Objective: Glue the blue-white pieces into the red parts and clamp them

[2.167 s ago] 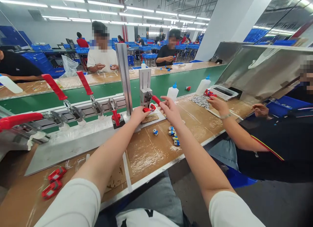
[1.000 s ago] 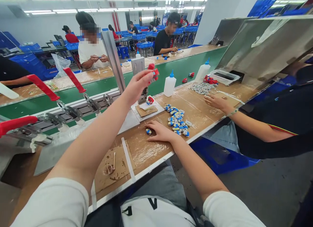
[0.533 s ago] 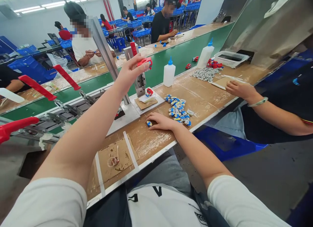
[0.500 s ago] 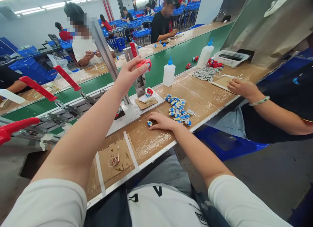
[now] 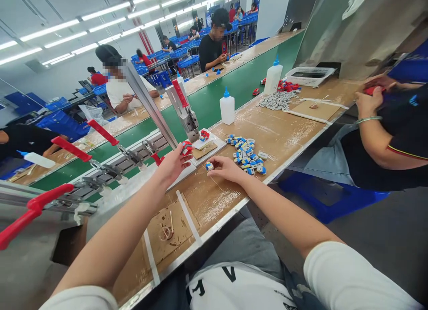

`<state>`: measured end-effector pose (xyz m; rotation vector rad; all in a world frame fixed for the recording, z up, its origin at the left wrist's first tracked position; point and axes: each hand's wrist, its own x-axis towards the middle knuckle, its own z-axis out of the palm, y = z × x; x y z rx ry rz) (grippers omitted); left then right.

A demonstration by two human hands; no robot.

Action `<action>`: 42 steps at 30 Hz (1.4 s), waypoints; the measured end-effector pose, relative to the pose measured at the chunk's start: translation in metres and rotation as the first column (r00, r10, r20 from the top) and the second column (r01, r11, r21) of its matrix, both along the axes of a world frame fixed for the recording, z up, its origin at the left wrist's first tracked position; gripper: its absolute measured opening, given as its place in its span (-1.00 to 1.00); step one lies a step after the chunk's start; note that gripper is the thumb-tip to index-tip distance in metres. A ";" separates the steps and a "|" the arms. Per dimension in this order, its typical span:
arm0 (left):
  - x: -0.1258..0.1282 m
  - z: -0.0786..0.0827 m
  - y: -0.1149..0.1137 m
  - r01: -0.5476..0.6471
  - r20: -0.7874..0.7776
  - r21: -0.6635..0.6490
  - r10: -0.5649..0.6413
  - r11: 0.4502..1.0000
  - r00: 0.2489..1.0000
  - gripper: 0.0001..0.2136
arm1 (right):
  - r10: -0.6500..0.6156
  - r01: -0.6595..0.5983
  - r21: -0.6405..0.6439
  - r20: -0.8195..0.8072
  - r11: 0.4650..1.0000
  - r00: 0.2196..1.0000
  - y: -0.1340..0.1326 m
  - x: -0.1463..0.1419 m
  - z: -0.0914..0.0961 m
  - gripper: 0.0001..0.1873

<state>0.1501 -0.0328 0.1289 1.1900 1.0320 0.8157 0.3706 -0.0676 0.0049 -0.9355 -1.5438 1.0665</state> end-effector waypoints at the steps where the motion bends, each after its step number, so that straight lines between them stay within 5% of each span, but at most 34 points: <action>1: -0.002 0.004 -0.007 -0.017 0.031 -0.040 0.018 0.999 0.999 -0.44 | 0.005 -0.007 -0.038 -0.051 0.999 0.999 -0.003 -0.003 0.002 -0.50; 7: -0.018 0.027 -0.058 -0.079 0.154 -0.176 0.107 0.981 0.982 -0.45 | -0.007 -0.005 -0.049 -0.231 0.999 0.973 -0.026 -0.028 0.031 -0.38; 10: -0.027 0.029 -0.077 -0.113 0.184 -0.167 0.144 0.979 0.972 -0.47 | -0.056 0.072 0.108 -0.143 0.992 0.988 -0.042 -0.037 0.055 -0.41; 17: -0.050 0.022 -0.104 -0.203 0.254 -0.105 0.223 0.974 0.941 -0.53 | -0.146 0.062 0.486 0.137 0.872 0.980 -0.075 -0.058 0.099 -0.52; 24: -0.062 0.017 -0.123 -0.144 0.367 -0.189 0.206 0.971 0.907 -0.46 | -0.125 0.036 0.499 0.145 0.866 0.982 -0.085 -0.085 0.095 -0.49; 36: -0.068 0.014 -0.141 -0.137 0.398 -0.278 0.243 0.951 0.884 -0.66 | -0.135 0.045 0.488 0.152 0.872 0.979 -0.096 -0.099 0.104 -0.48; 42: -0.070 0.011 -0.144 -0.146 0.276 -0.087 0.164 0.985 0.947 -0.58 | -0.167 0.037 0.544 0.192 0.838 0.967 -0.100 -0.099 0.100 -0.39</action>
